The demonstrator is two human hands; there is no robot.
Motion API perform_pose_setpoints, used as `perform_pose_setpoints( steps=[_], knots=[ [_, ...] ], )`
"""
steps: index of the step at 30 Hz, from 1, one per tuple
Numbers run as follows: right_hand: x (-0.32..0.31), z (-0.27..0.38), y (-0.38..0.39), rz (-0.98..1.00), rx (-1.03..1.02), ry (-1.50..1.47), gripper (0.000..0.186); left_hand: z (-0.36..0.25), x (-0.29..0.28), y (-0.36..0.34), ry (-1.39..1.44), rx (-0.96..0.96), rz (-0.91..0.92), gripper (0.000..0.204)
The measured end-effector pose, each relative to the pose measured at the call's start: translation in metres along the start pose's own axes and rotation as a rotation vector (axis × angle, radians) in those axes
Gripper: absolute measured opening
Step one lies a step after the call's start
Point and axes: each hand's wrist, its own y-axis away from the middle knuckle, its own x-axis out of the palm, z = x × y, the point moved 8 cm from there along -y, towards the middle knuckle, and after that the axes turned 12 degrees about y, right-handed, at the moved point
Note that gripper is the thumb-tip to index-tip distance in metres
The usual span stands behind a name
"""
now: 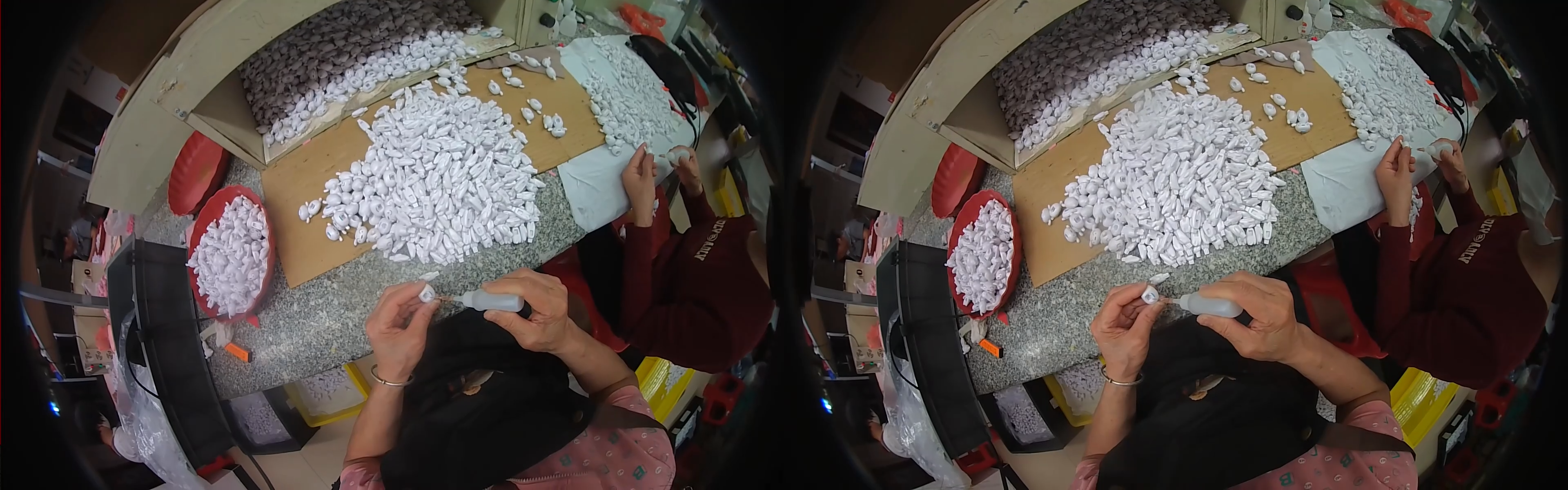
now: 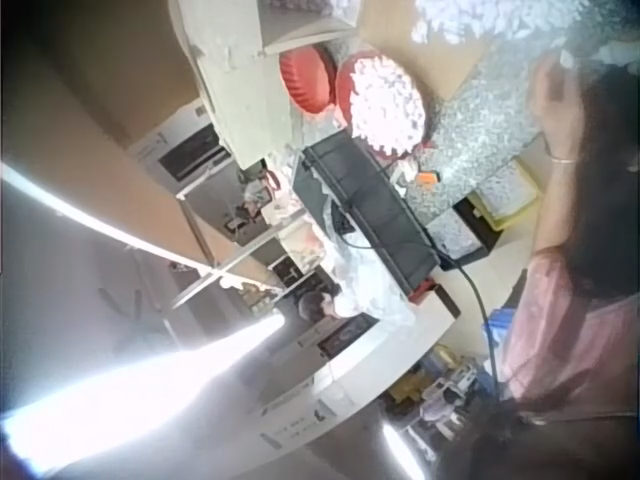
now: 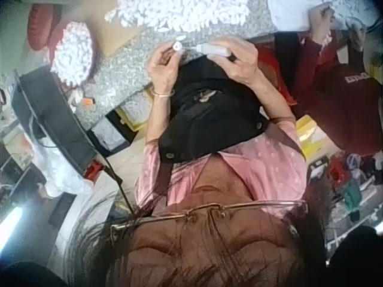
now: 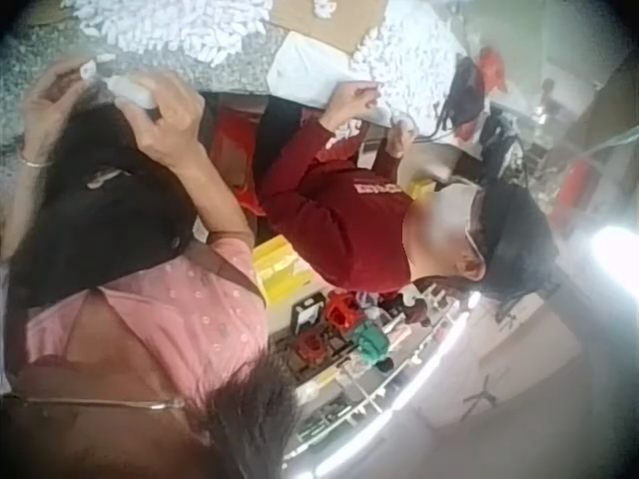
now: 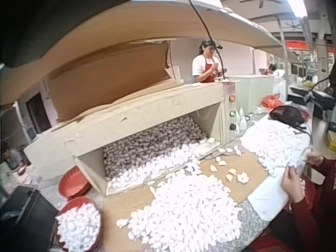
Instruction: The recorder is applying a liquid coating, likely glaze or adhesive, to small white ceramic pieces at a workstation.
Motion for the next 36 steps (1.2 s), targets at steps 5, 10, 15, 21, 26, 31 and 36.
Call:
perform_pose_setpoints(
  steps=[5,10,15,21,26,31,36],
  knots=[
    [0.0,-0.002,0.0,-0.012,0.007,0.005,0.027,-0.001,0.002,-0.001,-0.007,-0.014,0.017,0.029],
    [-0.002,-0.002,0.004,-0.024,0.011,-0.013,0.027,0.001,-0.006,0.0,-0.005,-0.032,-0.012,0.029],
    [-0.001,-0.021,0.022,0.003,0.191,-0.125,0.025,0.004,-0.017,-0.001,0.023,-0.051,-0.051,0.031],
    [0.004,-0.021,0.02,-0.029,0.306,-0.26,0.023,0.01,-0.021,0.002,0.131,-0.162,-0.047,0.033],
    [0.014,0.013,0.0,-0.011,0.007,-0.042,0.028,0.002,-0.022,0.003,0.135,-0.099,-0.025,0.033],
    [0.021,0.018,-0.004,0.011,0.01,-0.013,0.028,-0.002,-0.025,0.004,0.126,-0.085,-0.028,0.034],
    [0.022,0.017,-0.004,0.006,0.001,-0.002,0.029,-0.003,-0.026,0.005,0.127,-0.113,-0.028,0.032]
  ],
)
